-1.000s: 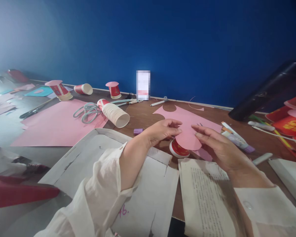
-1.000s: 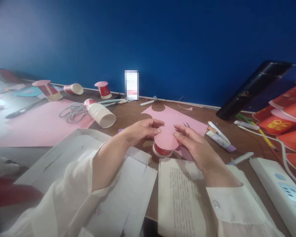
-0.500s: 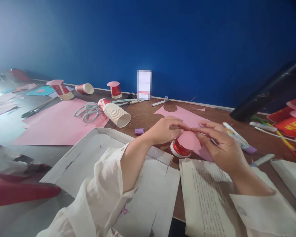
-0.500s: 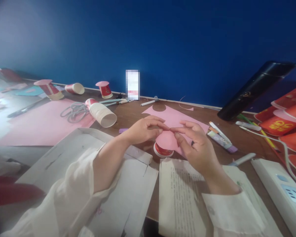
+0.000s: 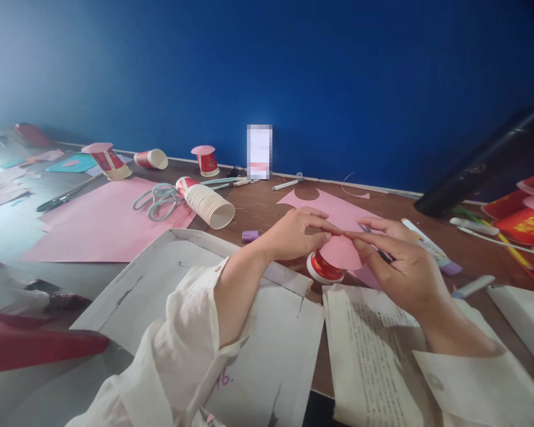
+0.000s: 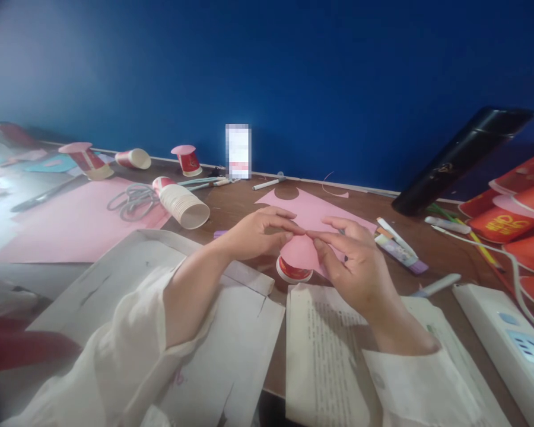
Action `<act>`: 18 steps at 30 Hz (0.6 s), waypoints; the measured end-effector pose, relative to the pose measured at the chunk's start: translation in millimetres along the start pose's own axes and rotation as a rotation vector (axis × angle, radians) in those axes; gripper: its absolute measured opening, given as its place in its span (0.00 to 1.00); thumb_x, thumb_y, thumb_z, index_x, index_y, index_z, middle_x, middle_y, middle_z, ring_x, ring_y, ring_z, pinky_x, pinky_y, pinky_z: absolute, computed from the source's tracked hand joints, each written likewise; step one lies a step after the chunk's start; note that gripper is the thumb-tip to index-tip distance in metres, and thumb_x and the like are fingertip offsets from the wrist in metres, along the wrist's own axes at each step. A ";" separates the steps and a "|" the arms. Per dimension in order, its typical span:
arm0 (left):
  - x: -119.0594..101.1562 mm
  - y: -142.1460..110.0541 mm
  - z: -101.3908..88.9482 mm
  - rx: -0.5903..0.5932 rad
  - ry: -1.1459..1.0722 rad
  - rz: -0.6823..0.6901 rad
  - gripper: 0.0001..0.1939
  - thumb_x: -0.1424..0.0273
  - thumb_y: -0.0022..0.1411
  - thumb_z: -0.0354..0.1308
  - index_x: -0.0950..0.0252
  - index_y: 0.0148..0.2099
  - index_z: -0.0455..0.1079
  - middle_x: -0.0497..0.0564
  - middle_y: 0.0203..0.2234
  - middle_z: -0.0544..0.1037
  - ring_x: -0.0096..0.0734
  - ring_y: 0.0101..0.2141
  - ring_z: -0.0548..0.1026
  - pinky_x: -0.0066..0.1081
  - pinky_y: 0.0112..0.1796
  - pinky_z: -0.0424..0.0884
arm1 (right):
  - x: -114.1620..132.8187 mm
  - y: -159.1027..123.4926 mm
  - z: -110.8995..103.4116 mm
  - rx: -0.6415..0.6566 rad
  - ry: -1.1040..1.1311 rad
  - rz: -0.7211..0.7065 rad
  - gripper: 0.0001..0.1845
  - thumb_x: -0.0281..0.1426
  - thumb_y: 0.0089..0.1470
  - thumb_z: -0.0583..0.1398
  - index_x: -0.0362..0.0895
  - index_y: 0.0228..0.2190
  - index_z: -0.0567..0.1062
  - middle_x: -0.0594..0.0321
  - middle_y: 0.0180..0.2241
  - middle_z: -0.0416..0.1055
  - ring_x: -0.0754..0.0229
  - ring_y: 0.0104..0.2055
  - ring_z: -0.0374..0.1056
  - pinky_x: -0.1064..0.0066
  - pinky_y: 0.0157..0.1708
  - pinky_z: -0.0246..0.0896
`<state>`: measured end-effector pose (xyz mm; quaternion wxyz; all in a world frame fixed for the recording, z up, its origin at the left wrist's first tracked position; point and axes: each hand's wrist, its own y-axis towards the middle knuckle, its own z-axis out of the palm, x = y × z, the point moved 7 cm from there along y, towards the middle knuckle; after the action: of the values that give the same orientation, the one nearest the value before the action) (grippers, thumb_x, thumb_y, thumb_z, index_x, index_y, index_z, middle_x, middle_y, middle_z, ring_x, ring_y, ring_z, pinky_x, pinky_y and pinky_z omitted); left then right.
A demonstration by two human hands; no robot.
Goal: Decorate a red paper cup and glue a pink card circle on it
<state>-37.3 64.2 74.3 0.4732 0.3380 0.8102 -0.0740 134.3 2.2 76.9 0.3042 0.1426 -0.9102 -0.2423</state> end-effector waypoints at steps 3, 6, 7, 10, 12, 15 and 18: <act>-0.9 -0.1 0.2 0.017 -0.012 0.011 0.16 0.57 0.64 0.58 0.54 0.50 0.80 0.53 0.58 0.72 0.42 0.60 0.67 0.40 0.62 0.58 | -1.1 -0.7 -0.6 0.007 0.018 0.029 0.15 0.44 0.62 0.58 0.55 0.44 0.81 0.57 0.53 0.72 0.47 0.58 0.67 0.47 0.59 0.59; -2.5 -0.2 0.8 0.051 -0.020 0.020 0.22 0.51 0.60 0.61 0.56 0.51 0.79 0.55 0.58 0.72 0.46 0.61 0.65 0.41 0.62 0.57 | -0.2 -1.6 -1.4 0.022 0.025 0.054 0.17 0.48 0.59 0.61 0.55 0.44 0.81 0.57 0.53 0.72 0.45 0.58 0.66 0.46 0.59 0.59; -2.8 -0.3 0.8 0.061 -0.017 0.020 0.23 0.50 0.59 0.62 0.55 0.51 0.79 0.54 0.58 0.72 0.47 0.61 0.65 0.42 0.62 0.57 | 0.1 -1.8 -1.2 0.031 0.024 0.061 0.18 0.49 0.57 0.61 0.55 0.44 0.81 0.57 0.54 0.71 0.45 0.58 0.66 0.45 0.59 0.59; -2.9 -0.5 0.8 0.079 0.003 0.025 0.24 0.51 0.57 0.64 0.55 0.52 0.78 0.54 0.60 0.71 0.48 0.63 0.63 0.42 0.62 0.57 | 0.4 -2.1 0.0 0.061 0.001 0.074 0.23 0.53 0.54 0.62 0.55 0.46 0.80 0.57 0.55 0.71 0.43 0.60 0.65 0.44 0.59 0.59; -3.0 -0.4 1.0 0.085 0.016 0.034 0.25 0.50 0.56 0.64 0.55 0.53 0.77 0.54 0.60 0.70 0.48 0.63 0.62 0.42 0.62 0.57 | 0.7 -2.0 0.7 0.072 -0.022 0.070 0.25 0.54 0.53 0.62 0.55 0.47 0.79 0.57 0.55 0.71 0.43 0.60 0.64 0.45 0.60 0.58; -3.8 -0.3 1.2 0.090 0.027 0.055 0.25 0.51 0.57 0.64 0.56 0.53 0.77 0.54 0.60 0.70 0.48 0.63 0.62 0.42 0.62 0.57 | 1.5 -1.6 1.2 0.077 -0.035 0.070 0.25 0.54 0.53 0.63 0.55 0.47 0.79 0.57 0.56 0.71 0.44 0.61 0.64 0.46 0.61 0.57; -5.1 -0.5 1.4 0.096 0.025 0.066 0.25 0.51 0.57 0.64 0.57 0.53 0.77 0.55 0.59 0.71 0.48 0.62 0.63 0.42 0.61 0.58 | 2.0 -1.2 1.6 0.084 -0.029 0.085 0.25 0.54 0.52 0.63 0.55 0.47 0.79 0.58 0.56 0.71 0.43 0.61 0.63 0.46 0.61 0.58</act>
<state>-34.9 60.8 77.6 0.4483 0.3879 0.8000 -0.0927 131.9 0.9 76.1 0.2947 0.1130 -0.9291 -0.1926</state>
